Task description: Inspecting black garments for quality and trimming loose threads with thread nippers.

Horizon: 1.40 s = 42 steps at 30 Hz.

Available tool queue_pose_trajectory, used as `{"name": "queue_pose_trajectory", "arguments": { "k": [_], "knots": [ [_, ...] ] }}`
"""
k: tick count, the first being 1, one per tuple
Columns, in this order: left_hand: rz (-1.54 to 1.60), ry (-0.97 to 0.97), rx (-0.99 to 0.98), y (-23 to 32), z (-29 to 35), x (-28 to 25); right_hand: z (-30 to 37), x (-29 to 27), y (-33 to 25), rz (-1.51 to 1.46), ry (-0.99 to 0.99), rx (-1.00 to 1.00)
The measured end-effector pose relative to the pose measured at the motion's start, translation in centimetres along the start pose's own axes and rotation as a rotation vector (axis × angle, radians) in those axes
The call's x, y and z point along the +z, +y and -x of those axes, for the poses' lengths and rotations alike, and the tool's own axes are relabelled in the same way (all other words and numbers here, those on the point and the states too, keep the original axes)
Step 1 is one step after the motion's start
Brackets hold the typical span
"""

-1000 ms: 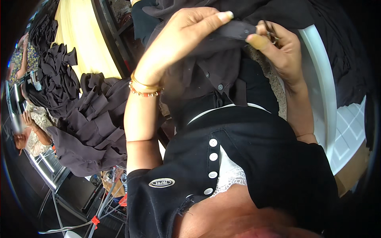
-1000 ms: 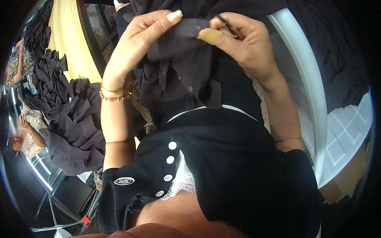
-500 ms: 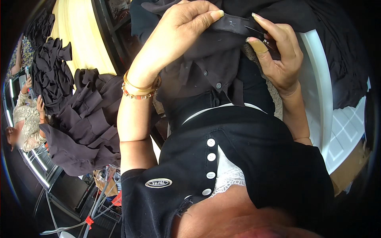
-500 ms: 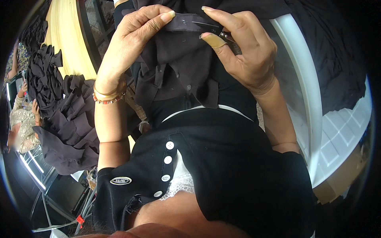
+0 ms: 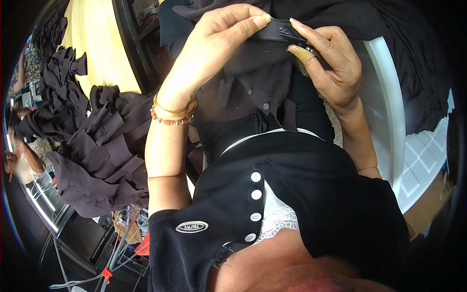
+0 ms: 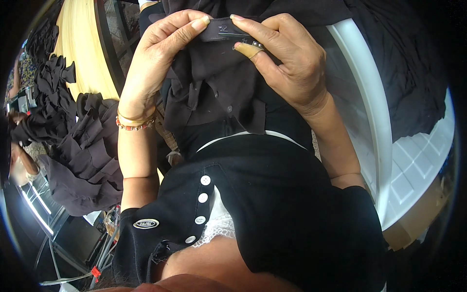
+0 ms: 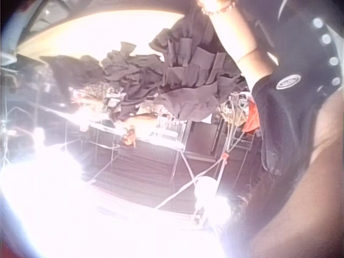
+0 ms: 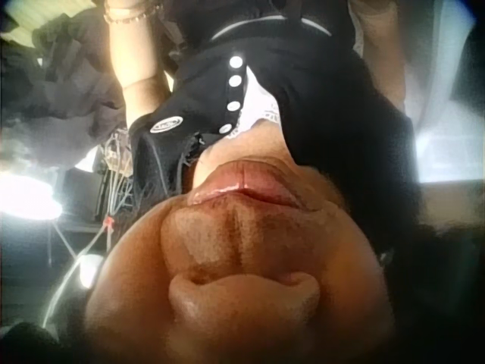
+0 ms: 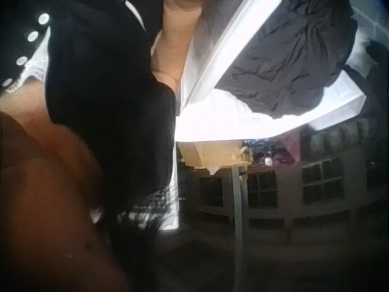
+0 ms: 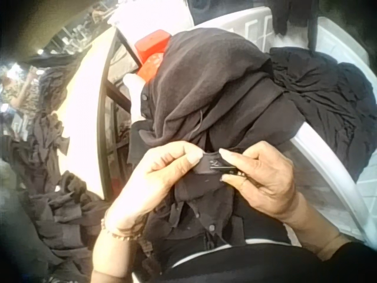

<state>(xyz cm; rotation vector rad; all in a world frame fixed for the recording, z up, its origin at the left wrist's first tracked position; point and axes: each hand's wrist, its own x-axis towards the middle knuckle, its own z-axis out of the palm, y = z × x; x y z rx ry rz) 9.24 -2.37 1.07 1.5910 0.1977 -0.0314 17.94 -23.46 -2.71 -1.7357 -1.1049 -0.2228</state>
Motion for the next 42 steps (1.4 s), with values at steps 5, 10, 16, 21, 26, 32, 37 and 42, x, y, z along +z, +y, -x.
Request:
{"name": "queue_pose_trajectory", "arguments": {
  "k": [5, 10, 16, 21, 26, 32, 37, 42],
  "knots": [
    [0.146, -0.046, 0.007, 0.1, 0.2, 0.4, -0.4, 0.0, 0.0, -0.053, -0.023, -0.018],
    [0.136, -0.031, -0.015, 0.0, 0.2, 0.5, -0.5, 0.0, -0.2, -0.057, -0.029, -0.022],
    [0.157, -0.024, -0.011, -0.2, 0.3, 0.5, -0.5, -0.2, -0.6, -0.082, -0.036, 0.039],
    [0.163, -0.019, -0.003, -0.3, 0.4, 0.4, -0.5, 0.0, -0.4, -0.057, -0.034, 0.000],
    [0.158, 0.007, -0.006, -0.2, 0.4, 0.9, -0.8, 0.1, -0.3, -0.042, -0.024, -0.062],
    [0.492, 0.033, 0.034, 0.6, 3.8, -1.4, -0.7, -2.1, -1.5, -0.260, -0.002, 0.043],
    [0.936, -0.028, 0.408, 2.8, 8.8, -3.2, 0.0, -2.8, -1.8, -0.421, 0.097, -0.047],
    [0.763, -0.292, 0.508, 3.9, 9.0, -2.4, 1.4, -2.9, -1.9, -0.399, 0.157, -0.024]
  ]
}}
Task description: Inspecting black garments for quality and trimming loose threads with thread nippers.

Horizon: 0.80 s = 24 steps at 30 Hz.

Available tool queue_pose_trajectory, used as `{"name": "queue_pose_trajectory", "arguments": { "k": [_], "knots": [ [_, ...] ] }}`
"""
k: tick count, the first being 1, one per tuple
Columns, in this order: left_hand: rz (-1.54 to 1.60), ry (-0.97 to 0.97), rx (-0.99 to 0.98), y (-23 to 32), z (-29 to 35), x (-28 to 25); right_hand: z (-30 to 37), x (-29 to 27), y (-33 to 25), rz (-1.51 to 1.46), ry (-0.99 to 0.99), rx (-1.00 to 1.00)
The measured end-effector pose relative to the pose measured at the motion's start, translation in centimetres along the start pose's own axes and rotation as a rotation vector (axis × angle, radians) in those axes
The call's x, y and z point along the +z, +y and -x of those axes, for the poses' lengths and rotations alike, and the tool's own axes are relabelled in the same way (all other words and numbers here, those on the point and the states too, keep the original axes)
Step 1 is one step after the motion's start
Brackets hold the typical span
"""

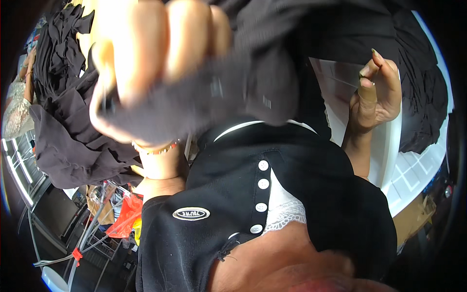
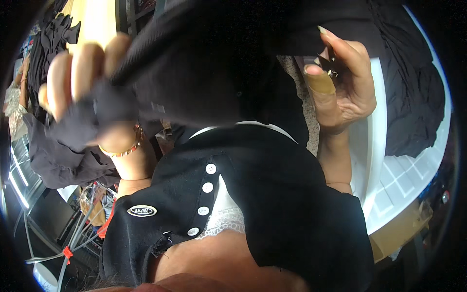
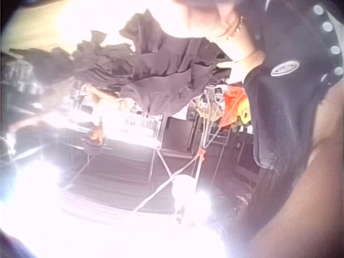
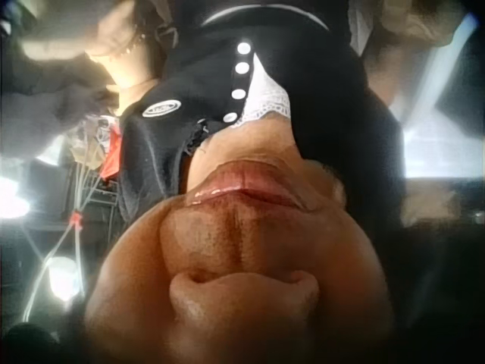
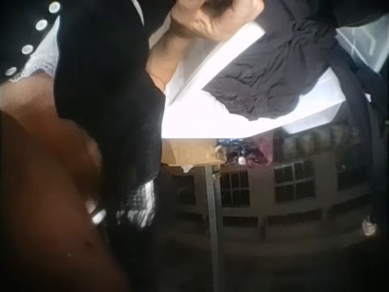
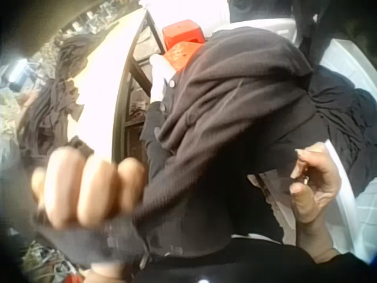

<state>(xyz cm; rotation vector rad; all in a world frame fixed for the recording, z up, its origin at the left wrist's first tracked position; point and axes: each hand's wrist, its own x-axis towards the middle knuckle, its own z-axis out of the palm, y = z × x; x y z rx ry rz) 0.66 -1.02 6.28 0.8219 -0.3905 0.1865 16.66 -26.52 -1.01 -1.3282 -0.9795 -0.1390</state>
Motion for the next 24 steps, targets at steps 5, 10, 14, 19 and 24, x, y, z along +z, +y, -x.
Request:
{"name": "queue_pose_trajectory", "arguments": {
  "k": [5, 10, 14, 19, 24],
  "knots": [
    [-0.227, -0.016, -0.200, -3.5, 3.4, 3.7, 0.7, -1.1, -0.2, -0.001, 0.063, -0.034],
    [-0.733, 0.361, -0.461, -8.8, 5.8, 3.1, 1.1, -0.2, 0.2, 0.024, 0.028, -0.053],
    [-1.554, 0.699, -0.331, -12.1, 7.0, 0.7, 1.1, 0.9, -0.7, 0.093, -0.055, 0.004],
    [-1.762, 0.554, -0.736, -14.2, 7.4, -0.4, -1.3, 2.3, -2.0, 0.358, -0.240, -0.026],
    [-1.477, 0.538, -0.756, -15.4, 6.5, -1.3, -3.6, 5.1, -1.0, 0.769, -0.556, -0.115]
  ]
}}
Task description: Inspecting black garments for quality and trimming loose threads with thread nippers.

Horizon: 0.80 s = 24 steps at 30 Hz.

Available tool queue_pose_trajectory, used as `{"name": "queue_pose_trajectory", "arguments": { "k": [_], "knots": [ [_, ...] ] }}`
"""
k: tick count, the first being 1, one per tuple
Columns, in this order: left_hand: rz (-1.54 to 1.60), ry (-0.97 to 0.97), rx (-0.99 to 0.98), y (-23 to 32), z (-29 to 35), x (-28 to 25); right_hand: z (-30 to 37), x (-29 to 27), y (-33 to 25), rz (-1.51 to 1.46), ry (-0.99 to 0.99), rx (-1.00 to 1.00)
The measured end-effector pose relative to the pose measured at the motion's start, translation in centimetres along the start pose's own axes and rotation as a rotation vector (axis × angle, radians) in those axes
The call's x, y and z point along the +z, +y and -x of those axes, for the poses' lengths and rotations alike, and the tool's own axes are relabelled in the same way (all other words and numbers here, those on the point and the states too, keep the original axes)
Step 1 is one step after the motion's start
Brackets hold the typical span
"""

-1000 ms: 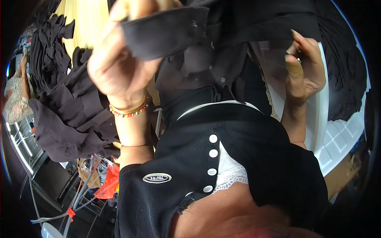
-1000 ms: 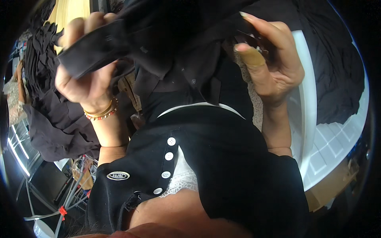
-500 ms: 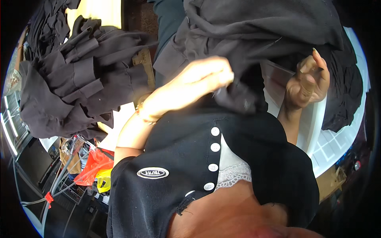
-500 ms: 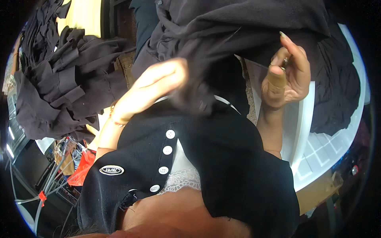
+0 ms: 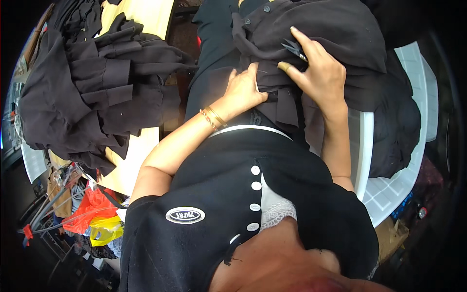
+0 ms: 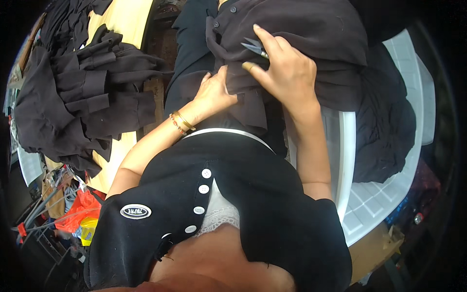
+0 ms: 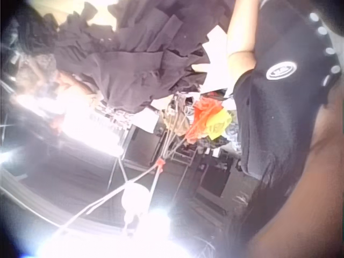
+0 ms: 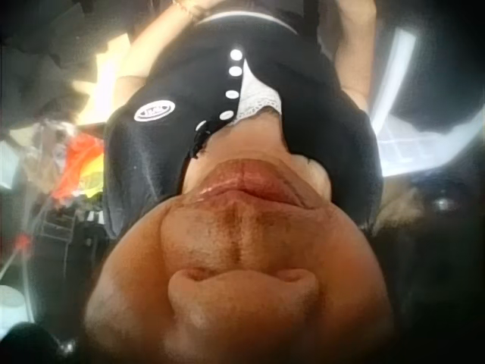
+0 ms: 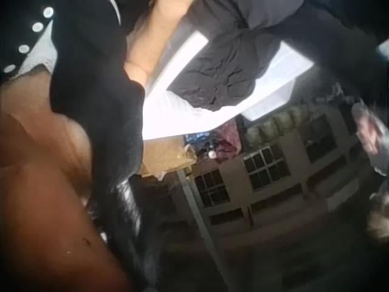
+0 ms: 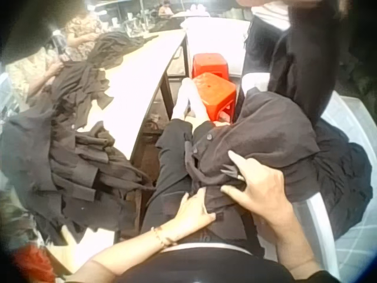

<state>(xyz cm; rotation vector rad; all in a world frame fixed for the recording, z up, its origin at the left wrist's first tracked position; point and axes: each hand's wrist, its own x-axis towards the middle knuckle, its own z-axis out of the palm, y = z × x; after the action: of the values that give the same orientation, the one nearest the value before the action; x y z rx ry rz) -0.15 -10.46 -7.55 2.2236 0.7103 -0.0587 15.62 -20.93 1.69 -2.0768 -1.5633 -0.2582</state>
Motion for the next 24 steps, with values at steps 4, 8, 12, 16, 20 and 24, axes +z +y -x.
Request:
{"name": "queue_pose_trajectory", "arguments": {
  "k": [4, 8, 12, 16, 20, 24],
  "knots": [
    [0.236, -0.060, 0.040, 0.9, 2.0, -1.5, -2.5, -0.5, 1.6, 0.225, -0.050, -0.056],
    [0.088, 0.045, 0.509, 3.1, 5.5, -7.4, -6.0, -2.1, 3.1, 0.253, 0.028, -0.112],
    [-0.256, 0.172, 0.668, 5.0, 10.2, -16.9, -9.5, -5.3, 3.0, 0.146, -0.125, -0.051],
    [-0.410, 0.135, 0.755, 7.6, 15.5, -22.3, -10.2, -8.5, 2.6, 0.067, -0.100, -0.061],
    [-0.537, 0.146, 0.838, 8.9, 20.0, -25.5, -9.1, -9.2, 2.4, -0.059, -0.128, -0.029],
    [-0.648, 0.310, 0.952, 9.8, 22.9, -29.2, -9.3, -9.0, 2.7, -0.034, -0.136, -0.019]
  ]
}}
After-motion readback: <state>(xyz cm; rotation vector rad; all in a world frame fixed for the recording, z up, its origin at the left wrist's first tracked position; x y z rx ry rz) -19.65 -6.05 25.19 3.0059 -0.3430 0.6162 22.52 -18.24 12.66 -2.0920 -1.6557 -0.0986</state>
